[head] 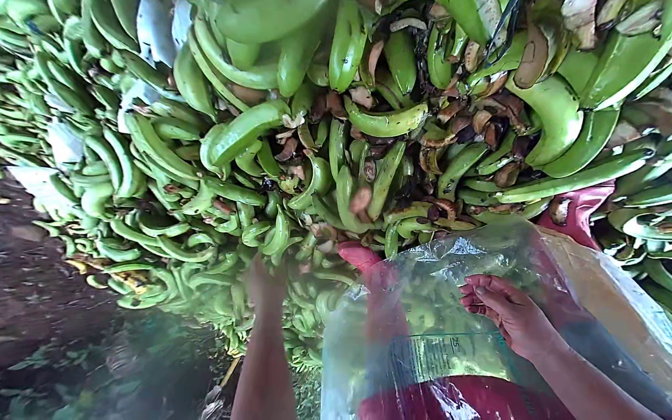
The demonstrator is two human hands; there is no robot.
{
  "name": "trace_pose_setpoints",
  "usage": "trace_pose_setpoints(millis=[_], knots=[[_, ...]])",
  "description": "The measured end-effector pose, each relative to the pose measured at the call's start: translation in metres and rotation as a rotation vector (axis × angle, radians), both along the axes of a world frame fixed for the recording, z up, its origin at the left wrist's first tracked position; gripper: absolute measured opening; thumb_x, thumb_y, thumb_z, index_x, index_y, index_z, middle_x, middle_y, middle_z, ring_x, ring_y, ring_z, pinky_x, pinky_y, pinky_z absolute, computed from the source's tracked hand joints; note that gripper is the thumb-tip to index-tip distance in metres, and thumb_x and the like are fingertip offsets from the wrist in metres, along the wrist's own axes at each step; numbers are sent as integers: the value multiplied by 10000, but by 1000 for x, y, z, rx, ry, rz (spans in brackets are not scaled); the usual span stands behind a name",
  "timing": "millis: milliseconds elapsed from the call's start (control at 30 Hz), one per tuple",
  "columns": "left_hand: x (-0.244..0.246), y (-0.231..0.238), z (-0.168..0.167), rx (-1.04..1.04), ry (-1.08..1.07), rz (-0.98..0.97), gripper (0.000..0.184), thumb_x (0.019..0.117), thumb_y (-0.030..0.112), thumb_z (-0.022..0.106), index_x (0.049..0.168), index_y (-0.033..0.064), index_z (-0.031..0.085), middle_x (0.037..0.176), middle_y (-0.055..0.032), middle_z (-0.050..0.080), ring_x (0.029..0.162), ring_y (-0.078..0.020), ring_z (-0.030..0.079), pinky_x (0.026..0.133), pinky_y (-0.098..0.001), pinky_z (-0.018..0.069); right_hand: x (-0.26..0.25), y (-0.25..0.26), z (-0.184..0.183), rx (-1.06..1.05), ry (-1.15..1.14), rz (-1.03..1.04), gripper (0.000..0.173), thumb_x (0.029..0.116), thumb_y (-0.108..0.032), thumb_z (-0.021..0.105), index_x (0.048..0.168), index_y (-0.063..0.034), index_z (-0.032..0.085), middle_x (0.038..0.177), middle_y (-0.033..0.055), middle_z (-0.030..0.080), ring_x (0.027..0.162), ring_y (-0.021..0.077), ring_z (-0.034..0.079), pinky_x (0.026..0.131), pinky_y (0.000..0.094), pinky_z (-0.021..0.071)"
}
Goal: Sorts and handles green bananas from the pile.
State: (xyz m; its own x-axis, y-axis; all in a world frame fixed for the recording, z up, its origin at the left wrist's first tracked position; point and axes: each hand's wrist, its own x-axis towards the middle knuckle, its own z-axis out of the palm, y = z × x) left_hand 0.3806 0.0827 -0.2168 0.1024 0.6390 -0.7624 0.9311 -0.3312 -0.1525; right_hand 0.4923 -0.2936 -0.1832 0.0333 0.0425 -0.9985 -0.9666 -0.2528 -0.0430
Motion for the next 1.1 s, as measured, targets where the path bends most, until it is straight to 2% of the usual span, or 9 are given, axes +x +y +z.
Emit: trace_pose_setpoints(millis=[100,200,367,533,667,833,900,967,1100], knots=[[53,-49,-63,-251,-252,-59,795,929,205,760,1545,-66,337,1467,-362,466,1349,-512,479,1096,-632,421,-2,0,-1,-18,-10,-3,231,1045,-26,411,1212,20,564,1002,41,693,827,91,701,783,236,592],[110,-107,-106,-162,-217,-30,1047,775,267,909,1587,13,299,1475,-386,403,1337,-555,449,1072,-630,432,-5,1,-3,-26,-23,5,227,1044,-30,416,1212,20,561,1001,37,693,824,87,699,778,233,589],[103,-100,-109,-243,-197,-49,910,819,180,870,1554,23,358,1510,-368,370,1256,-518,551,1006,-587,513,-14,3,-6,-18,-5,22,228,1050,-25,411,1219,24,556,1005,47,684,824,87,698,774,234,590],[66,-66,-33,-317,-280,-278,742,839,91,832,1456,-37,441,1406,-311,539,1257,-476,580,1025,-627,493,-13,5,-6,-14,-18,39,225,1055,-25,402,1215,20,552,1002,42,678,823,83,692,781,229,585],[-36,-15,67,-170,-285,-553,578,687,2,868,1190,-145,624,1142,-376,654,1083,-585,634,908,-689,519,-12,8,-8,-13,-4,49,217,1067,-28,400,1212,25,553,993,51,676,811,87,689,770,233,582],[-170,63,149,-97,886,-358,866,825,271,873,1537,51,432,1555,-406,299,1398,-630,336,1044,-714,414,-6,7,-5,6,-43,3,205,1061,-28,411,1193,15,560,977,41,687,800,85,691,764,231,584],[-163,74,133,-113,884,-277,942,783,332,901,1549,57,427,1622,-381,197,1451,-632,236,1087,-755,326,-6,7,-7,1,-46,-3,207,1058,-21,410,1194,17,561,975,40,686,799,85,691,764,231,584],[-95,61,90,-173,568,-254,782,879,304,820,1487,-47,474,1532,-384,386,1440,-572,337,1163,-696,272,-8,8,-7,-7,-30,2,207,1057,-18,410,1192,18,562,971,39,687,799,84,692,763,228,584],[50,7,-33,-248,28,-220,594,997,290,680,1451,-49,502,1450,-325,510,1382,-494,466,1133,-648,370,-7,8,-8,-15,-50,-1,219,1052,-33,407,1197,11,566,973,27,694,801,82,698,762,228,590]])
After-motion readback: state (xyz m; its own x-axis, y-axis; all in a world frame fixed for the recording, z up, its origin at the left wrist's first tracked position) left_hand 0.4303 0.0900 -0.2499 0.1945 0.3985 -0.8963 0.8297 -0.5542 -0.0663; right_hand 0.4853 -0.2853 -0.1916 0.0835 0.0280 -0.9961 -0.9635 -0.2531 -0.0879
